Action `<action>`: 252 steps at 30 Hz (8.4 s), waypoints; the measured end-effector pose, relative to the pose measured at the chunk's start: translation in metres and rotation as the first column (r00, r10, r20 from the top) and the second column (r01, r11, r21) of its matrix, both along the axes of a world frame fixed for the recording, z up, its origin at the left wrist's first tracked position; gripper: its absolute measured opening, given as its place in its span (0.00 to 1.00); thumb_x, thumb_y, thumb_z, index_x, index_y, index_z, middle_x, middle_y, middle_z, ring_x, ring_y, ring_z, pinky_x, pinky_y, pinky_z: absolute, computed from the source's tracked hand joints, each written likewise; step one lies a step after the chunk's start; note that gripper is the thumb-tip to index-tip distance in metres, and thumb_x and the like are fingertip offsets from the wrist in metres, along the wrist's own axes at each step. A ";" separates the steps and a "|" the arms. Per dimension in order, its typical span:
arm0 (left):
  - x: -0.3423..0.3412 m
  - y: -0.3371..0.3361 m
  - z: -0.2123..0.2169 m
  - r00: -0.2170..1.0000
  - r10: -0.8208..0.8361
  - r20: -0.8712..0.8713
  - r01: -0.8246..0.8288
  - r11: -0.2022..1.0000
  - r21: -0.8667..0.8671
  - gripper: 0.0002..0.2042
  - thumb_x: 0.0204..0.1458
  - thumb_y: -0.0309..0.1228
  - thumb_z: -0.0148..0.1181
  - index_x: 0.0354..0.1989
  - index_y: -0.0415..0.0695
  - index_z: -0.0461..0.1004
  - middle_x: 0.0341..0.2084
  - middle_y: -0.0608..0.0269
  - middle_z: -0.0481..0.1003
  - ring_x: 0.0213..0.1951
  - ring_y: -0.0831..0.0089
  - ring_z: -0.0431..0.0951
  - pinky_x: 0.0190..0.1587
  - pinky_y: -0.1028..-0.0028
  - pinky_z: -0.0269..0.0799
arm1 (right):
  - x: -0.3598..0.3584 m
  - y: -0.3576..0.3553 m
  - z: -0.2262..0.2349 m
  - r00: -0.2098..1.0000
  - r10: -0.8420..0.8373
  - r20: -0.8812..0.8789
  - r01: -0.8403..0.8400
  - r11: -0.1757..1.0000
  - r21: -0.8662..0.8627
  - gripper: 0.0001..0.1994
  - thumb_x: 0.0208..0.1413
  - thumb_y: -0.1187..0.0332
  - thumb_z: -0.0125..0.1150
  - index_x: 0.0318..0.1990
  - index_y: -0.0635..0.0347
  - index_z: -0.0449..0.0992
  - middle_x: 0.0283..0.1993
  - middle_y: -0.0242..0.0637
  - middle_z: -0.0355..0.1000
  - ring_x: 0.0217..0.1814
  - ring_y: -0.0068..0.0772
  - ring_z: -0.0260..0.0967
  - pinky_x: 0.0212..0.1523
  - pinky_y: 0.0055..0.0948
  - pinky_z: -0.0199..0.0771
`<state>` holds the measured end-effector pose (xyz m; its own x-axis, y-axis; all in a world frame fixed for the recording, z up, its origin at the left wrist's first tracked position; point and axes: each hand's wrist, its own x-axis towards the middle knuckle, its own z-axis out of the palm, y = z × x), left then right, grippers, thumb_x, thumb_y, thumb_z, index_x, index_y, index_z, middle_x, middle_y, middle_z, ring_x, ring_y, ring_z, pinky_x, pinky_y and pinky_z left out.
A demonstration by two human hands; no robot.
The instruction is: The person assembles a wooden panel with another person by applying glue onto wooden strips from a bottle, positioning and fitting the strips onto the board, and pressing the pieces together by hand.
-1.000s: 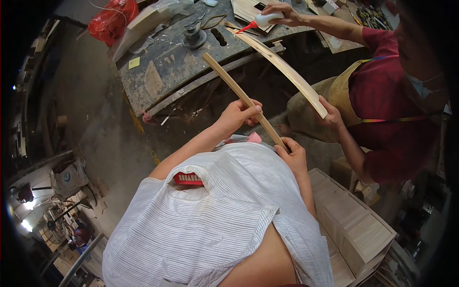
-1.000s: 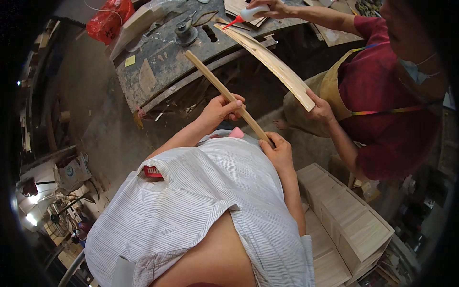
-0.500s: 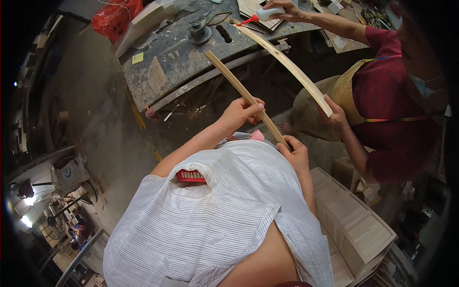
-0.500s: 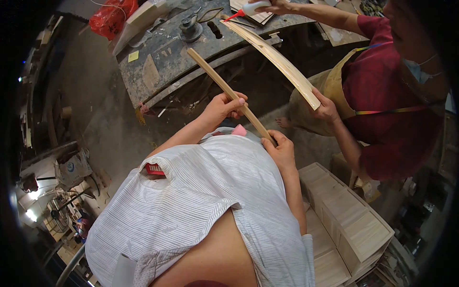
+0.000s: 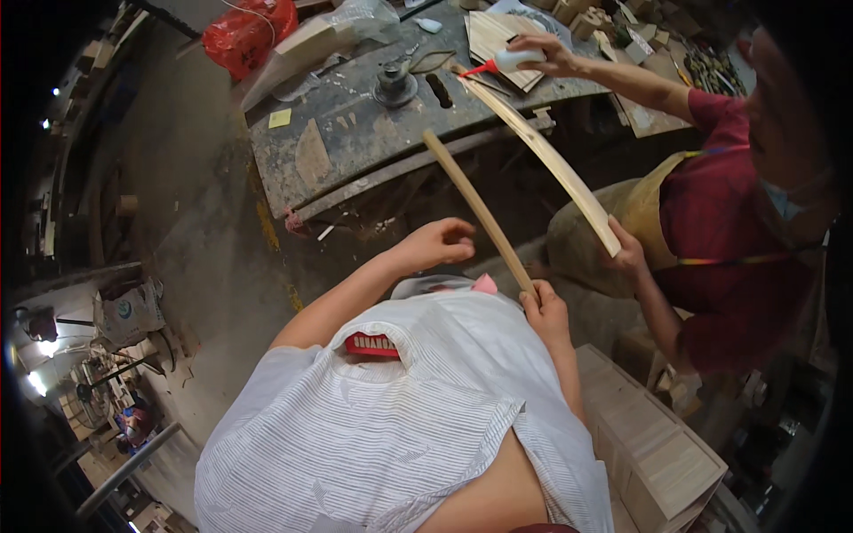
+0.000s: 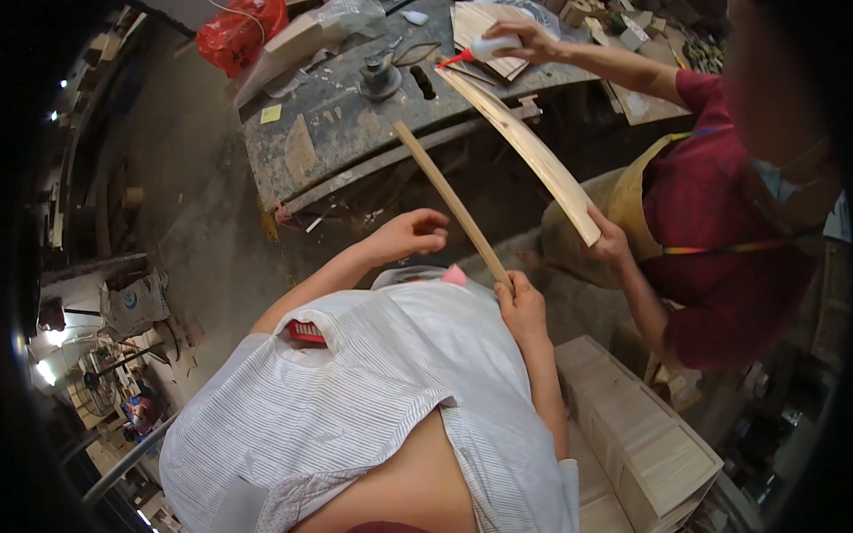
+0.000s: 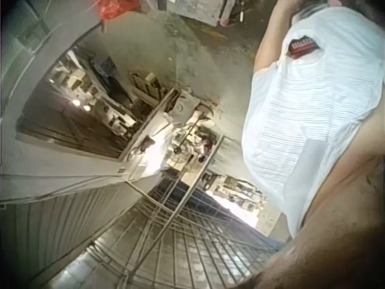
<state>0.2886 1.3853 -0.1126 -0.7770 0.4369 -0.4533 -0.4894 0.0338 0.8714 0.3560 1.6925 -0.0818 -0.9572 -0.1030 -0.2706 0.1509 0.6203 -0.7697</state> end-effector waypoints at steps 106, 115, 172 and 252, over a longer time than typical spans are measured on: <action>-0.113 -0.253 -0.119 0.916 -0.402 -0.009 0.068 0.176 -0.982 0.49 0.29 0.48 0.89 0.56 0.32 0.67 0.52 0.35 0.78 0.57 0.41 0.78 0.58 0.55 0.75 | 0.064 -0.062 0.002 0.998 -0.043 -0.054 0.032 0.982 -0.185 0.15 0.67 0.63 0.61 0.54 0.62 0.81 0.47 0.45 0.79 0.49 0.43 0.79 0.50 0.35 0.77; -0.105 -0.264 -0.130 0.904 -0.420 -0.079 0.021 0.227 -0.974 0.48 0.31 0.48 0.86 0.59 0.34 0.68 0.56 0.35 0.76 0.59 0.43 0.76 0.61 0.55 0.74 | 0.068 -0.065 -0.004 0.993 -0.111 -0.048 0.095 0.963 -0.253 0.13 0.63 0.68 0.65 0.52 0.64 0.81 0.47 0.45 0.79 0.50 0.44 0.78 0.52 0.36 0.77; -0.112 -0.258 -0.121 0.907 -0.422 -0.005 0.077 0.177 -0.981 0.49 0.34 0.52 0.85 0.58 0.32 0.66 0.53 0.34 0.77 0.58 0.40 0.77 0.59 0.54 0.73 | 0.084 -0.075 0.007 0.990 -0.143 0.003 0.141 0.971 -0.192 0.13 0.64 0.68 0.63 0.52 0.64 0.81 0.44 0.43 0.79 0.45 0.39 0.77 0.47 0.31 0.75; -0.114 -0.257 -0.123 0.927 -0.374 0.012 0.090 0.192 -0.977 0.49 0.34 0.50 0.86 0.58 0.32 0.65 0.53 0.32 0.77 0.58 0.39 0.76 0.59 0.53 0.73 | 0.046 -0.076 -0.004 0.995 -0.095 0.036 0.100 0.964 -0.245 0.11 0.65 0.71 0.62 0.52 0.66 0.80 0.40 0.40 0.78 0.40 0.31 0.75 0.43 0.28 0.74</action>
